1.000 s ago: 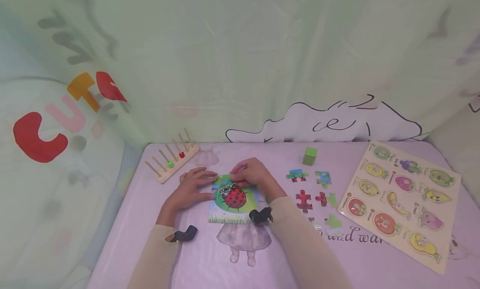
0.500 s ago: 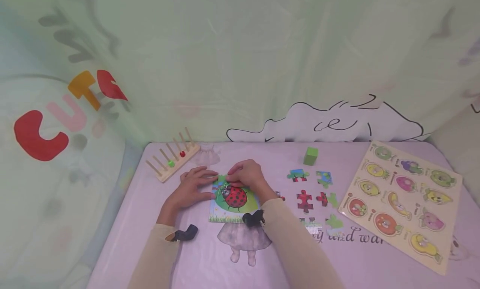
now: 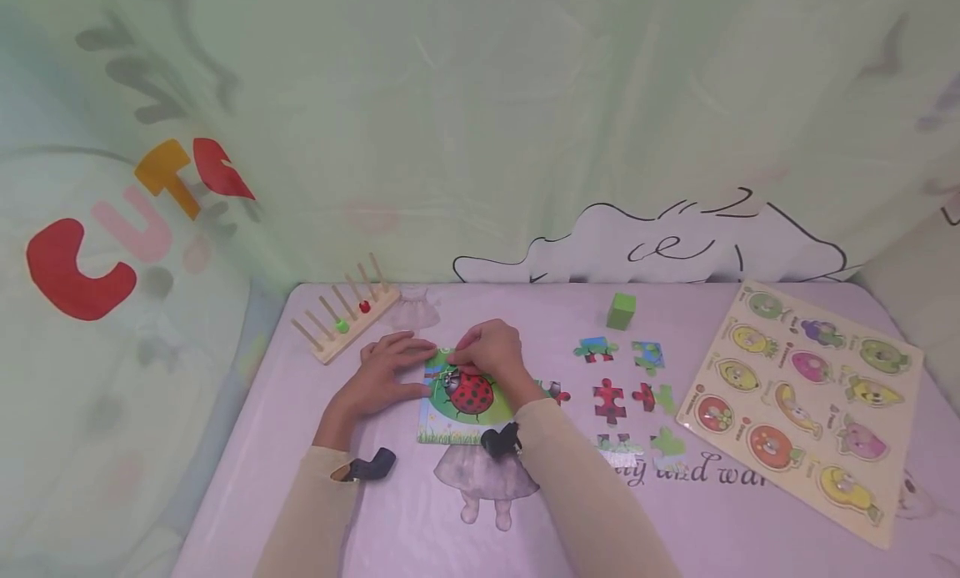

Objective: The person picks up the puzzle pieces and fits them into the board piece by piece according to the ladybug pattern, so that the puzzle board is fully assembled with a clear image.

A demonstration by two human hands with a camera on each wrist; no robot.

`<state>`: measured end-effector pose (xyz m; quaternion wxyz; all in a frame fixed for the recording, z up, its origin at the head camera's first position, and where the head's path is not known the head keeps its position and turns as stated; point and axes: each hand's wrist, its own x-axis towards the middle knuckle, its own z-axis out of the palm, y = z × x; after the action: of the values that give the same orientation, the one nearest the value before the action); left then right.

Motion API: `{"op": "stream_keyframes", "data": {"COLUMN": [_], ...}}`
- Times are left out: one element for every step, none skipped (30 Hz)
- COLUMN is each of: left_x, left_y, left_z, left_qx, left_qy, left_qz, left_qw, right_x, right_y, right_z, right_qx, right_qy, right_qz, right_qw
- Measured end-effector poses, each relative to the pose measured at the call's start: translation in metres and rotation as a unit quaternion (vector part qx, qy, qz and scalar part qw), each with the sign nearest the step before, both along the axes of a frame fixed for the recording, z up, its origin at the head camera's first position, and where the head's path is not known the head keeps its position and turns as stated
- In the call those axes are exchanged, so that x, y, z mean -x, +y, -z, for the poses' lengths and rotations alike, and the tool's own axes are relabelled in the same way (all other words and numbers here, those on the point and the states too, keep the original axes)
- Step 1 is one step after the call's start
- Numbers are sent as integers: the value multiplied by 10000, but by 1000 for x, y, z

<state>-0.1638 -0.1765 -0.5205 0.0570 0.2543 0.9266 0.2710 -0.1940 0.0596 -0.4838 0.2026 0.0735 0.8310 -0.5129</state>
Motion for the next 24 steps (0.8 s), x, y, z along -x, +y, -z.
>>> {"op": "stream_keyframes", "data": {"left_x": [0,0,0,0,0,0,0,0,0,0,0,0,0,0,0,0,0,-1,-1,-1,-1,-1,-2,-2], "left_y": [0,0,1,1,2,2,3,3,4,5,6,6,7,8,9,9,10,10,11,12,13,14,15,15], "left_z": [0,0,0,0,-1,-1,0,0,0,0,0,1,1,1,1,1,0,0,-1,-2,-3,-4,-4,-5], "left_qx": [-5,-14,-18,-29,-29,-42,-37,-41,-50,-64,-67,-66,-62,-72,-63,-50,-45,-31,-36,-37,-50,-68,-101,-127], "left_qy": [14,36,50,50,45,47,58,78,86,102,134,174,200,219,230,240,249,254,233,218,188,150,113,65], "left_qz": [5,8,1,-1,-18,-34,-50,-63,-74,-82,-103,-119,-143,-170,-201,-235,-270,-309,-351,-390,-434,-481,-526,-572], "left_qw": [10000,10000,10000,10000,10000,10000,10000,9999,9999,9999,9998,9998,9997,9996,9995,9994,9993,9992,9991,9990,9989,9987,9985,9983], "right_x": [0,0,-1,-1,-1,-1,-2,-2,-2,-2,-2,-2,-1,-1,-1,-1,-1,-1,-1,-1,-1,-1,-1,0], "right_y": [0,0,0,-1,-1,-1,-1,-1,-1,-1,-2,-1,-1,-1,0,0,0,1,1,2,2,3,3,4], "right_z": [0,0,0,0,1,1,2,2,2,3,3,4,4,4,4,3,3,2,2,1,1,0,0,-1], "right_qx": [-38,-90,-106,-96,-83,-81,-71,-70,-66,-82,-71,-52,-26,7,52,92,130,147,148,142,126,104,72,26], "right_qy": [19,47,64,75,79,96,112,125,133,149,152,143,137,118,92,62,28,-4,-33,-68,-95,-114,-122,-125], "right_qz": [4,-1,3,7,23,29,32,40,37,22,17,5,-9,-27,-44,-50,-57,-72,-89,-106,-130,-162,-214,-271], "right_qw": [10000,9999,9999,9999,9999,9999,9999,9999,9999,9999,9999,9999,9999,9999,9999,9999,9999,9999,9998,9998,9998,9997,9997,9996]}}
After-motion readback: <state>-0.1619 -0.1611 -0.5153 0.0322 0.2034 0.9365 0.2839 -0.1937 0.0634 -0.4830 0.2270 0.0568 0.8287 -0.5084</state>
